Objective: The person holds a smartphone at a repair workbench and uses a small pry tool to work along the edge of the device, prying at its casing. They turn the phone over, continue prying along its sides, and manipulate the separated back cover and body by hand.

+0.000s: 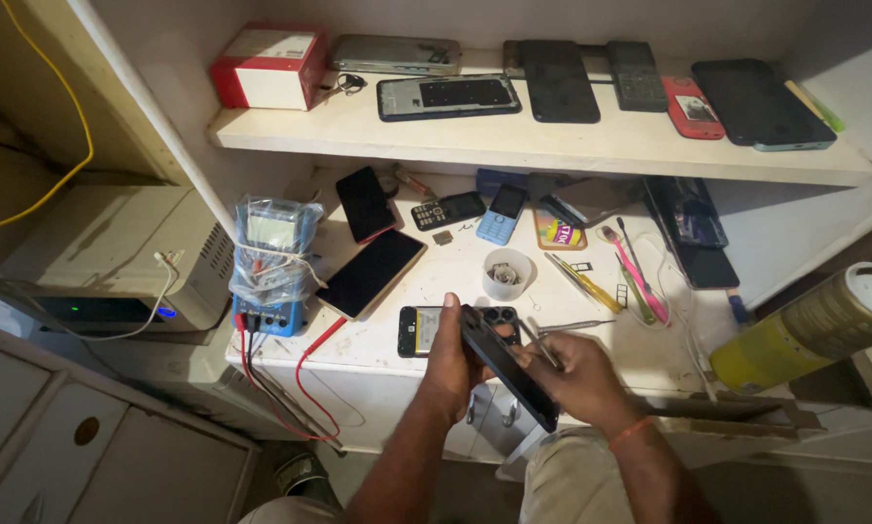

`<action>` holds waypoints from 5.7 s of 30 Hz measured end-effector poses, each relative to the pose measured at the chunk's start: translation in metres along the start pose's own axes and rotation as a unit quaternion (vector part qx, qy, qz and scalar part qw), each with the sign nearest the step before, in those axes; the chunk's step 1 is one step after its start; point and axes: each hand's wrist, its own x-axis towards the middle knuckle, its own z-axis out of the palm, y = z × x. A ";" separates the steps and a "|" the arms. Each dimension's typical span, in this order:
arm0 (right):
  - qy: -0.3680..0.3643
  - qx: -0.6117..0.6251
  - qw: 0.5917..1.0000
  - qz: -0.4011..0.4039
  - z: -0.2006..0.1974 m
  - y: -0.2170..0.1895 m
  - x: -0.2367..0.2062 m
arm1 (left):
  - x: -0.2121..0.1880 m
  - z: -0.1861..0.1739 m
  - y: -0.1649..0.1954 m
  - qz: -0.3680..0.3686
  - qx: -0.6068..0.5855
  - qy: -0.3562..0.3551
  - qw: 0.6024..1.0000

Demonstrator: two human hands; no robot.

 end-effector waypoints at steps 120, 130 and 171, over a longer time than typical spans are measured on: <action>0.090 -0.104 0.986 -0.090 0.018 -0.032 -0.013 | -0.003 0.004 0.009 -0.028 0.080 0.004 0.996; 0.110 -0.100 0.988 -0.052 0.022 -0.033 -0.006 | -0.004 0.003 0.010 -0.013 0.115 -0.010 0.993; 0.113 0.035 0.992 -0.034 0.032 -0.024 0.003 | -0.005 0.001 0.007 -0.003 0.074 -0.004 0.997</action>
